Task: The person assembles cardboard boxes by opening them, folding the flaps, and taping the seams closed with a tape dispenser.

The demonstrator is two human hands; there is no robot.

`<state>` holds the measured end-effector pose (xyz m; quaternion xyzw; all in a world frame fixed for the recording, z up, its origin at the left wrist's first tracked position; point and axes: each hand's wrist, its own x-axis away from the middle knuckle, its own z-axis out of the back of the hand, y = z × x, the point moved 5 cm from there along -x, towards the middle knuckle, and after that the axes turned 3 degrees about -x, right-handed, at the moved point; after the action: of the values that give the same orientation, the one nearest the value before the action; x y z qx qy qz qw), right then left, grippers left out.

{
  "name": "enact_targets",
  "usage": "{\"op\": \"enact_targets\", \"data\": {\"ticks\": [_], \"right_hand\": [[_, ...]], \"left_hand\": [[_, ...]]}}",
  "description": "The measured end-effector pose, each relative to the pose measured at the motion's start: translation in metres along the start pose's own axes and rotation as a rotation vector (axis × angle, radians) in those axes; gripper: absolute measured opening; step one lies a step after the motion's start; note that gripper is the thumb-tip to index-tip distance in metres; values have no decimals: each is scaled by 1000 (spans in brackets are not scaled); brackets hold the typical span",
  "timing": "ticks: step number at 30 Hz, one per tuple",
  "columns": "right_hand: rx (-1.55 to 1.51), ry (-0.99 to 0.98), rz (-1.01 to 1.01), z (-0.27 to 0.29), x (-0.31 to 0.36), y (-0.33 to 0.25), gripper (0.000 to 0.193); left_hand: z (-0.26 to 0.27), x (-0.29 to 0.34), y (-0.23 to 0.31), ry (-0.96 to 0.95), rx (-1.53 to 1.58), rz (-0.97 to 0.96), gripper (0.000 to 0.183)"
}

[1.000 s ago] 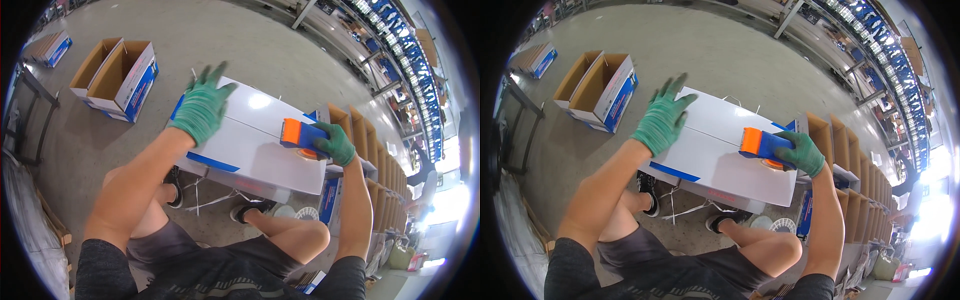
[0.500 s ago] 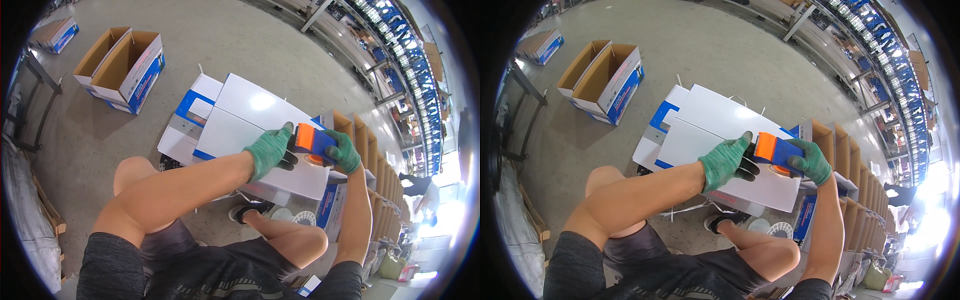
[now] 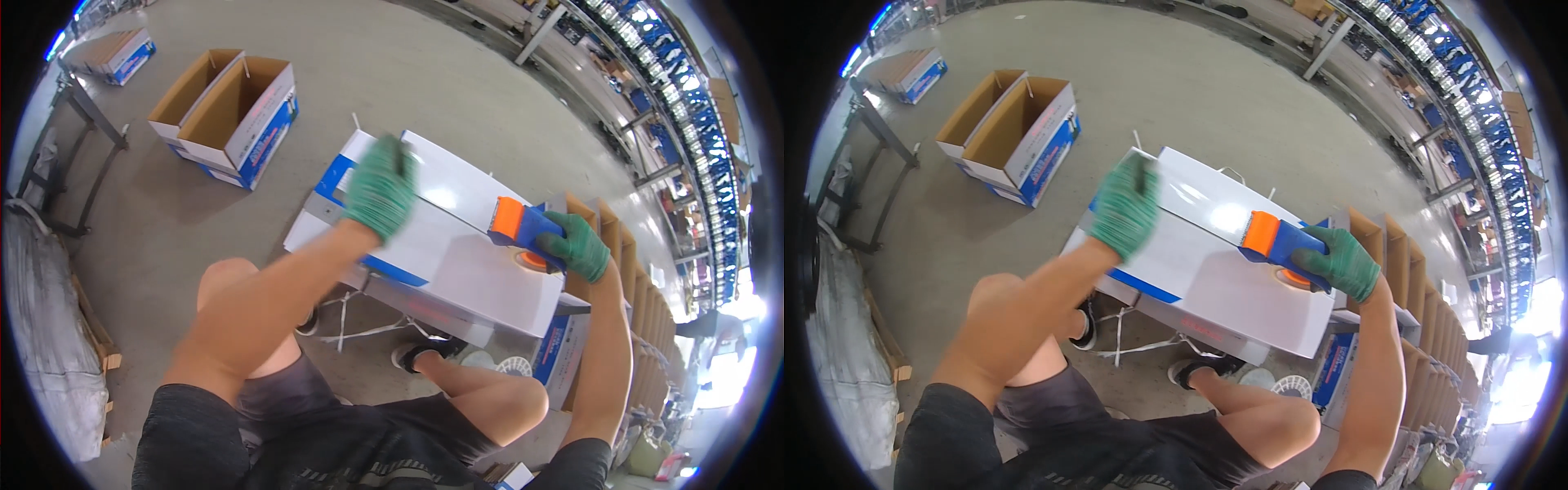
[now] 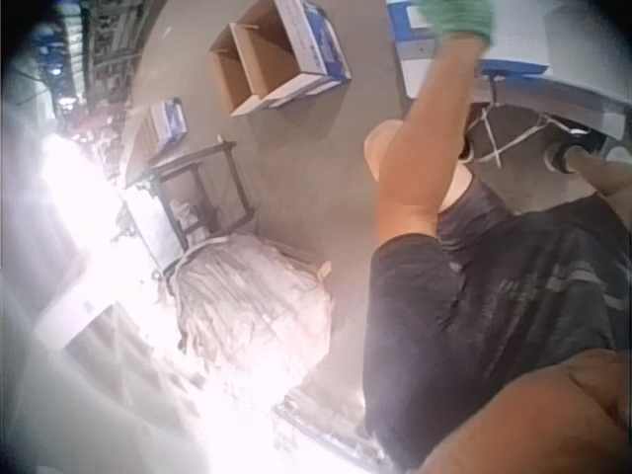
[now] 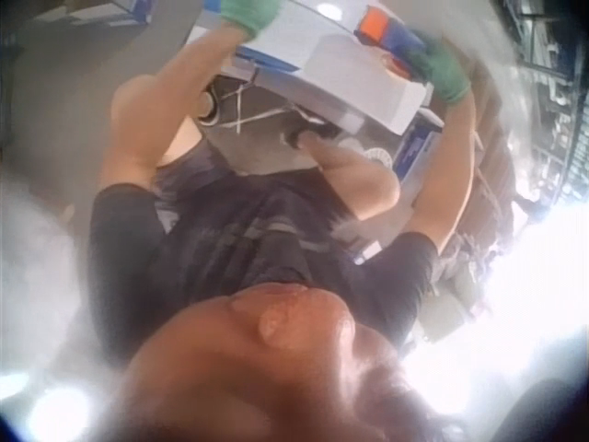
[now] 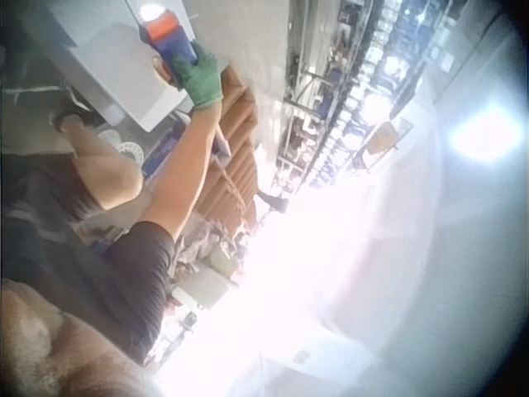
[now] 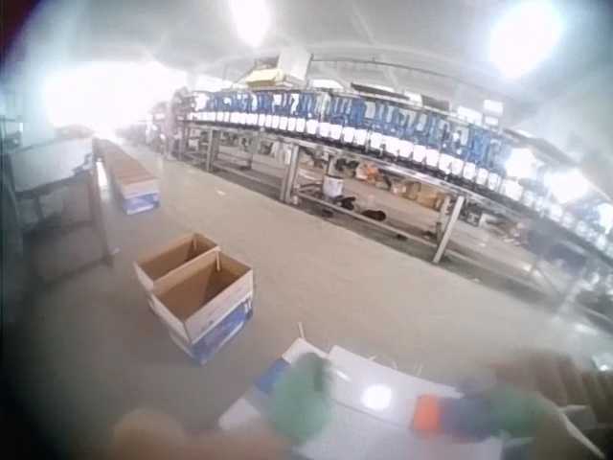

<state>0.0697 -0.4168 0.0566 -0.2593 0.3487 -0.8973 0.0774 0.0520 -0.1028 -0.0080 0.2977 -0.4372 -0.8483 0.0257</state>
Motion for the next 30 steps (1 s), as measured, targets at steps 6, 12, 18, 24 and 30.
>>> {"op": "enact_targets", "data": {"ticks": [6, 12, 18, 24, 30], "right_hand": [[143, -64, 67, -20, -14, -38, 50], [216, -91, 23, -27, -19, -43, 49], [110, -89, -97, -30, -16, -45, 52], [35, -259, -70, -27, -14, -48, 53], [445, -169, -135, 39, 23, 0, 58]], "left_hand": [[22, 11, -108, -95, 646, 574, 31], [-14, 47, -146, -366, 167, 452, 27], [-18, 35, -141, -372, -97, 349, 22], [3, 11, -16, -755, -88, -517, 86], [-1, 16, 12, -980, -615, -600, 106]]}}
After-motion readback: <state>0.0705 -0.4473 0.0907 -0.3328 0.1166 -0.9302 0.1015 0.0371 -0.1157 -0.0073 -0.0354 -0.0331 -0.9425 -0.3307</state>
